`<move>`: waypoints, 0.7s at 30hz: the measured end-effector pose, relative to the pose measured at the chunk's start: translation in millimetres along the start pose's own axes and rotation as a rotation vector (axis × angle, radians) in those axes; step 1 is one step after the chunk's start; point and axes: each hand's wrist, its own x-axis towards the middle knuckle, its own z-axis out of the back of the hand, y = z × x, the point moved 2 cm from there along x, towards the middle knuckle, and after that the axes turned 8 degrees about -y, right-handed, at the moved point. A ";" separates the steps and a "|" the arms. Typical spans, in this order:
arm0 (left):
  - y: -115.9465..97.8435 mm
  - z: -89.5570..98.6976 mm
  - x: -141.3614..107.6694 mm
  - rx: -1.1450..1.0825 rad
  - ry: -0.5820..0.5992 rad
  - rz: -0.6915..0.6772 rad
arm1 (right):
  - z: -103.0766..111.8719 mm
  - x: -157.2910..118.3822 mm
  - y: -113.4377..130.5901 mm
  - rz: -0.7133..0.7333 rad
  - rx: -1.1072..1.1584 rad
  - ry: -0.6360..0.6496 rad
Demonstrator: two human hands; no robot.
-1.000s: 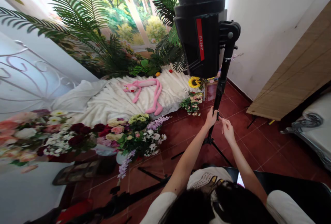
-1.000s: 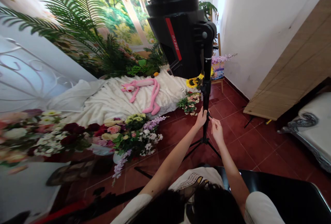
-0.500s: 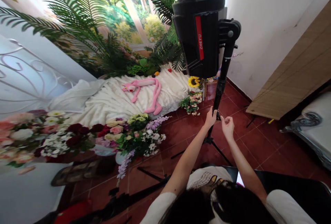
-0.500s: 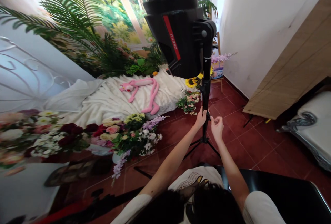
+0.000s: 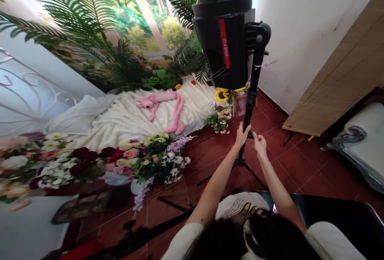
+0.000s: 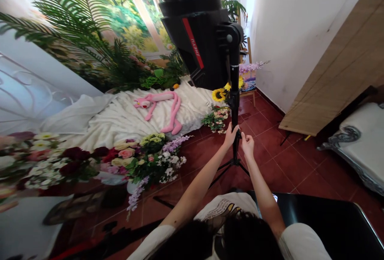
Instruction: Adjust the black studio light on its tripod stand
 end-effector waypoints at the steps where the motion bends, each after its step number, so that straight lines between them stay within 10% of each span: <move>1: -2.1 -0.2 -0.2 0.021 -0.003 -0.003 | 0.4 -1.4 1.4 -0.006 0.027 0.019; 15: -7.0 13.7 -14.5 0.190 -0.012 0.028 | -3.1 -37.1 3.2 -0.272 0.249 0.227; 21: 49.1 88.6 -77.0 0.172 -0.147 0.279 | -20.5 -56.0 -5.1 -0.355 0.207 0.382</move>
